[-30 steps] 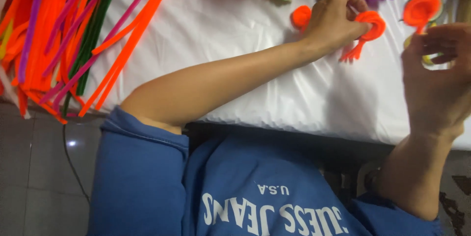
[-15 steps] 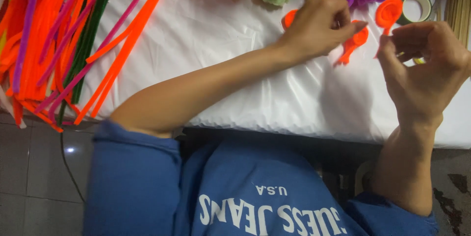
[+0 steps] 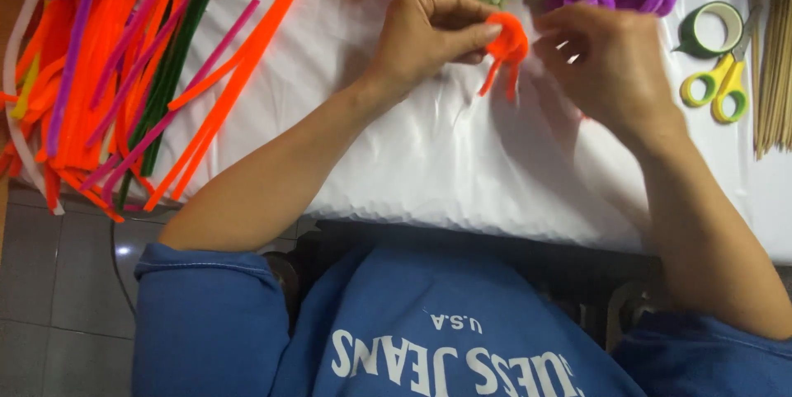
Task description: The person is twisting orange pipe cleaners to form multiple small loops, which serve as petals for a flower.
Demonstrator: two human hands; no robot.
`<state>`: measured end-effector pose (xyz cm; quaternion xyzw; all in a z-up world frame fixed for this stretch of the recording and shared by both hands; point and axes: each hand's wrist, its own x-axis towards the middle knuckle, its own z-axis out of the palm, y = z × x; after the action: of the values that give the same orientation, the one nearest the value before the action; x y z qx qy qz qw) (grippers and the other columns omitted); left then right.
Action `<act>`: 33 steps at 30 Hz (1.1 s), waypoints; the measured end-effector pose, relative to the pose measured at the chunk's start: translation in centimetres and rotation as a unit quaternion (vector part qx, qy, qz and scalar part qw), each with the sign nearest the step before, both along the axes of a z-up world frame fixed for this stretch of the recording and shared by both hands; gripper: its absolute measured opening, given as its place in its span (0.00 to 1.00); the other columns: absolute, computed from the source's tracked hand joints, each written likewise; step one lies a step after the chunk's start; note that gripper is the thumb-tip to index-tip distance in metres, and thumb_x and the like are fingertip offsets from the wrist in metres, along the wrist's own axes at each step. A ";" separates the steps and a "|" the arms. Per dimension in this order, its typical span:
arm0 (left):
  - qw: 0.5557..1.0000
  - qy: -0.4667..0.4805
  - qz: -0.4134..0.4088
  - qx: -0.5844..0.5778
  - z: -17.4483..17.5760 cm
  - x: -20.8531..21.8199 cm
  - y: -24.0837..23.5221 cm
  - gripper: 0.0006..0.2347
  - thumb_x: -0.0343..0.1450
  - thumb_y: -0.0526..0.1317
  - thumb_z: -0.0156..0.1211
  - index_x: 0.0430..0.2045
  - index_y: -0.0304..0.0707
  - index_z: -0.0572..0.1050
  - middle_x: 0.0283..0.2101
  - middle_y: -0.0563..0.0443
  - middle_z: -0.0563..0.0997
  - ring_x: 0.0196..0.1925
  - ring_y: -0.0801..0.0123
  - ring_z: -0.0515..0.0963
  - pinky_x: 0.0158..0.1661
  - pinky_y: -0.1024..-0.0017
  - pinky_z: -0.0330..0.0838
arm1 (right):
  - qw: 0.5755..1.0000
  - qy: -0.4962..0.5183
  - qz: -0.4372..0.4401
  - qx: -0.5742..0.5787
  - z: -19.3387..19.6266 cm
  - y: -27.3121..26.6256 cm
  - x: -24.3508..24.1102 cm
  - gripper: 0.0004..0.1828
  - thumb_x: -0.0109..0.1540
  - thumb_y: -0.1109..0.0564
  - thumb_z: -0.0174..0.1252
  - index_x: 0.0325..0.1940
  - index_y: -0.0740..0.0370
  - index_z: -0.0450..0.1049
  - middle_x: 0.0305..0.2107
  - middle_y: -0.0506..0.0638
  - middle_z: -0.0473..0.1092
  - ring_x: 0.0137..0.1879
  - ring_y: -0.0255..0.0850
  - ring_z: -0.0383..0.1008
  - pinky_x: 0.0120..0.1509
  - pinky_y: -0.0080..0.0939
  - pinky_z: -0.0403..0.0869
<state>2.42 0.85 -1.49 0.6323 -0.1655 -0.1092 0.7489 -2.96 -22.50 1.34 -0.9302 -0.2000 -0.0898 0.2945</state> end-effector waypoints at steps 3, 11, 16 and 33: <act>0.999 -0.030 -0.016 0.026 1.0 -0.2 0.6 0.06 0.65 0.34 0.73 0.31 0.32 0.83 0.29 0.46 0.87 0.30 0.73 0.88 0.30 0.79 0.90 | 0.995 -0.028 -0.025 -0.095 -2.1 1.0 0.8 0.10 0.65 0.54 0.75 0.40 0.59 0.81 0.31 0.48 0.75 0.32 0.40 0.73 0.43 0.45 0.69; 0.998 -0.011 0.007 0.060 0.4 0.0 0.3 0.06 0.64 0.34 0.74 0.28 0.36 0.81 0.25 0.48 0.86 0.26 0.74 0.88 0.28 0.78 0.90 | 0.998 0.033 -0.041 -0.018 -1.2 1.4 0.1 0.15 0.64 0.60 0.76 0.47 0.66 0.76 0.33 0.50 0.76 0.35 0.38 0.75 0.43 0.40 0.74; 0.997 -0.028 0.021 0.071 0.3 0.1 0.0 0.05 0.65 0.33 0.73 0.28 0.37 0.81 0.26 0.50 0.86 0.27 0.76 0.87 0.28 0.78 0.92 | 0.995 0.041 -0.034 -0.086 -1.4 1.7 0.5 0.16 0.67 0.51 0.70 0.56 0.58 0.81 0.30 0.49 0.72 0.37 0.46 0.66 0.40 0.49 0.63; 0.991 -0.032 0.063 0.111 -2.1 0.5 -1.4 0.07 0.63 0.30 0.71 0.20 0.39 0.77 0.23 0.52 0.86 0.22 0.69 0.92 0.19 0.84 0.85 | 0.893 0.266 -0.166 0.322 0.2 2.9 0.0 0.13 0.66 0.63 0.71 0.41 0.59 0.69 0.24 0.52 0.74 0.26 0.35 0.77 0.29 0.29 0.76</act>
<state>2.87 -0.56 -3.60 0.7236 -0.1358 -0.0591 0.6741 -2.96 -19.61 1.56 -0.7929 0.0833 0.0539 0.6012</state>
